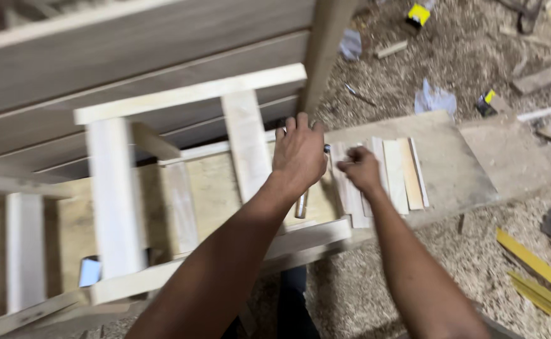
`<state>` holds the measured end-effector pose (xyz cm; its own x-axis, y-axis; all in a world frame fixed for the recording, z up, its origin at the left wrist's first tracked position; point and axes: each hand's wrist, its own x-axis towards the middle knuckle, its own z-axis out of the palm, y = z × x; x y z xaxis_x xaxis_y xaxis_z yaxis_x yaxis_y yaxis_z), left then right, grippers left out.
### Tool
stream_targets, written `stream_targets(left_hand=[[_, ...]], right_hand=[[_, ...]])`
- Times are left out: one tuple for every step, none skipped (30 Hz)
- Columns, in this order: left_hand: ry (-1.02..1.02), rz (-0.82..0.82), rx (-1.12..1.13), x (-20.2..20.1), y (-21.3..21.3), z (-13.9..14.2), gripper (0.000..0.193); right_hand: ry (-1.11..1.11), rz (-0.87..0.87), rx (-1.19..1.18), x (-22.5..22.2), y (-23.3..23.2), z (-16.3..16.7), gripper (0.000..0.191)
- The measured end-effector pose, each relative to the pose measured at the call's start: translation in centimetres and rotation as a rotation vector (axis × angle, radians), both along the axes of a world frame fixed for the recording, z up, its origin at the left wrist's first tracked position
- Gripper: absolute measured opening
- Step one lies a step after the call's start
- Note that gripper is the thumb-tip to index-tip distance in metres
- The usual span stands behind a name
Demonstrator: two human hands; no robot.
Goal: The person assembles a wooden frame by positioning a rectangular frame onto a larger structure and securing it with nails. They use a hammer to drive nails into the frame, repeatedly adjusting the frame's position to ensure alignment.
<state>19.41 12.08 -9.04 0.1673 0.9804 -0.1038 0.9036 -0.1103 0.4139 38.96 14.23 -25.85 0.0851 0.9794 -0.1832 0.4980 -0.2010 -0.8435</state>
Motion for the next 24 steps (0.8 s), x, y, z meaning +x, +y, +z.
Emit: stream_targets(left_hand=[[0.015,-0.007,-0.044,1.0,0.7,-0.9,0.058],[0.035,-0.016,-0.088,1.7,1.4,-1.8,0.064],[0.052,-0.019,-0.096,2.4,2.1,-2.6,0.061],[0.067,-0.023,-0.100,3.1,2.8,-3.4,0.058],[0.081,-0.024,-0.103,3.7,3.4,-4.2,0.055],[0.101,-0.038,-0.154,4.4,4.0,-4.8,0.050],[0.125,-0.050,-0.207,5.0,4.4,-5.3,0.045],[0.151,-0.065,-0.259,5.3,4.7,-5.8,0.040],[0.139,-0.079,-0.268,5.6,5.1,-6.1,0.040],[0.127,-0.092,-0.280,5.8,5.2,-6.4,0.041],[0.117,-0.103,-0.294,5.9,5.3,-6.6,0.042],[0.140,-0.104,-0.327,6.1,5.4,-6.7,0.042],[0.163,-0.106,-0.355,6.2,5.4,-6.8,0.042],[0.189,-0.108,-0.384,6.1,5.5,-6.8,0.043],[0.203,-0.122,-0.437,6.1,5.6,-6.7,0.046],[0.218,-0.137,-0.489,6.0,5.6,-6.7,0.048],[0.234,-0.152,-0.540,5.9,5.7,-6.6,0.051],[0.231,-0.155,-0.548,5.9,5.8,-6.5,0.050],[0.226,-0.158,-0.555,5.8,5.8,-6.4,0.049],[0.221,-0.158,-0.563,5.8,5.8,-6.3,0.048],[0.210,-0.148,-0.548,5.7,5.8,-6.1,0.046],[0.196,-0.138,-0.534,5.6,5.8,-6.0,0.045],[0.179,-0.126,-0.519,5.6,5.7,-5.8,0.044],[0.167,-0.121,-0.519,5.5,5.6,-5.7,0.043]], right_hand=[[-0.042,0.017,0.019,-0.5,0.1,-1.0,0.039],[-0.079,0.033,0.037,-1.3,0.1,-2.0,0.041],[-0.059,0.061,0.068,-2.0,0.0,-3.0,0.043],[-0.049,0.082,0.085,-2.8,0.2,-3.8,0.043],[-0.043,0.095,0.091,-3.6,0.1,-4.5,0.042],[-0.039,0.099,0.073,-4.3,0.1,-5.2,0.042],[-0.032,0.096,0.053,-5.0,0.1,-5.8,0.042],[-0.025,0.093,0.033,-5.7,-0.1,-6.5,0.042],[-0.014,0.087,0.016,-6.2,-0.2,-7.2,0.042],[-0.004,0.083,0.001,-6.8,-0.5,-7.9,0.042],[0.008,0.079,-0.014,-7.4,-0.8,-8.6,0.042],[0.017,0.079,-0.027,-7.8,-1.1,-9.2,0.042],[0.029,0.078,-0.041,-8.3,-1.4,-9.6,0.042],[0.042,0.077,-0.054,-8.6,-1.7,-10.0,0.042],[0.053,0.075,-0.067,-9.0,-1.9,-10.2,0.042],[0.068,0.073,-0.078,-9.3,-2.1,-10.3,0.042],[0.080,0.073,-0.088,-9.6,-2.2,-10.2,0.042],[0.090,0.070,-0.097,-9.8,-2.2,-10.0,0.042],[0.101,0.066,-0.105,-10.0,-2.1,-9.7,0.042],[0.113,0.062,-0.114,-9.9,-1.8,-9.4,0.042],[0.130,0.052,-0.124,-10.0,-1.4,-9.1,0.043],[0.149,0.045,-0.133,-9.6,-1.0,-8.8,0.043],[0.167,0.035,-0.140,-9.3,-0.6,-8.6,0.043],[0.198,0.010,-0.161,-8.7,0.0,-8.5,0.043]])
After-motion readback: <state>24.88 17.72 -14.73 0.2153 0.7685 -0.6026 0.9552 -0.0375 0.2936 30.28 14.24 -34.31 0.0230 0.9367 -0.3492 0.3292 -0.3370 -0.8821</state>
